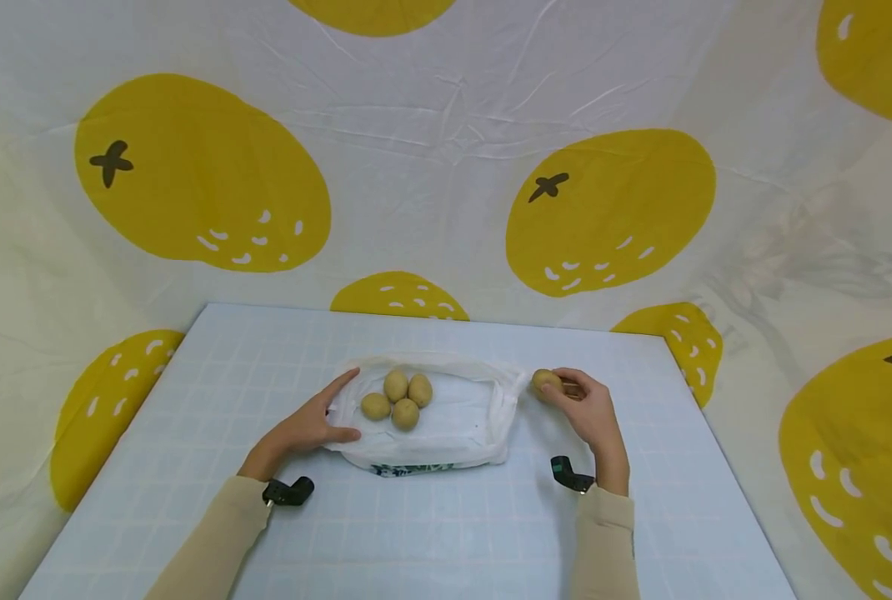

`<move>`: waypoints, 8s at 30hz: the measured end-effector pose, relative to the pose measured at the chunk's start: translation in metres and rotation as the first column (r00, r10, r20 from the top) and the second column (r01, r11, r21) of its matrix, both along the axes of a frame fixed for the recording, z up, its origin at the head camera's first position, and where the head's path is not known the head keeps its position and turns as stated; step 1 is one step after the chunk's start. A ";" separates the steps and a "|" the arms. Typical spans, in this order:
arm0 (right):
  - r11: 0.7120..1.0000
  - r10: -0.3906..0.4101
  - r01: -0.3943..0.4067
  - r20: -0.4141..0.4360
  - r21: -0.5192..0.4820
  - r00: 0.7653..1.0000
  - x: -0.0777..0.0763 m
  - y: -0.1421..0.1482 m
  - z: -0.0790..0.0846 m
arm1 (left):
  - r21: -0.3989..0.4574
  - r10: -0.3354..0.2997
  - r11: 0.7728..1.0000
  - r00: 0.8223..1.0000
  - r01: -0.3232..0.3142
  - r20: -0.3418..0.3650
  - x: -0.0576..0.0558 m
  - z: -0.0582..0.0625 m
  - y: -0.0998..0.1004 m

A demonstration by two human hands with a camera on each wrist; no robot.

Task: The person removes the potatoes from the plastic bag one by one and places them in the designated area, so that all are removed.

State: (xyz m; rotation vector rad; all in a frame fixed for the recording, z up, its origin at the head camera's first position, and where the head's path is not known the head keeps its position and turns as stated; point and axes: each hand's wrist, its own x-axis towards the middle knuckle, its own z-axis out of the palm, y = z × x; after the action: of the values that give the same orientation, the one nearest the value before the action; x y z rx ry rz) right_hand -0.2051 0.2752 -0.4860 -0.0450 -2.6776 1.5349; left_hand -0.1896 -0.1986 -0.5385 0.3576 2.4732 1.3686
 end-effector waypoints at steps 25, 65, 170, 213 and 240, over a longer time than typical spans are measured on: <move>0.970 -0.232 0.232 0.010 -0.068 0.973 0.007 0.034 -0.009 | 0.001 -0.002 1.000 1.000 0.002 0.009 -0.001 0.001 0.002; 0.941 -0.334 0.336 0.049 -0.046 0.941 0.000 0.056 -0.023 | 0.007 0.014 1.000 1.000 -0.014 0.016 0.001 0.003 0.001; 0.949 -0.073 0.016 0.171 0.315 0.983 -0.012 0.073 -0.023 | 0.017 0.007 1.000 1.000 -0.007 -0.002 0.002 -0.002 -0.003; 0.857 0.363 -0.336 0.003 0.390 0.932 -0.028 -0.044 0.052 | -0.003 0.006 1.000 1.000 -0.006 -0.005 -0.001 -0.002 -0.002; 0.717 0.642 -0.613 0.027 0.331 0.766 -0.055 -0.120 0.053 | -0.014 0.017 1.000 1.000 -0.017 0.020 -0.002 -0.003 -0.001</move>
State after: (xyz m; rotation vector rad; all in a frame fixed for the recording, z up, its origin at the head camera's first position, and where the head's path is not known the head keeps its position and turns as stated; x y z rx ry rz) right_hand -0.2599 0.1552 -0.4330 1.0341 -2.9827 1.1065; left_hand -0.1916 -0.1997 -0.5414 0.3190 2.4739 1.3549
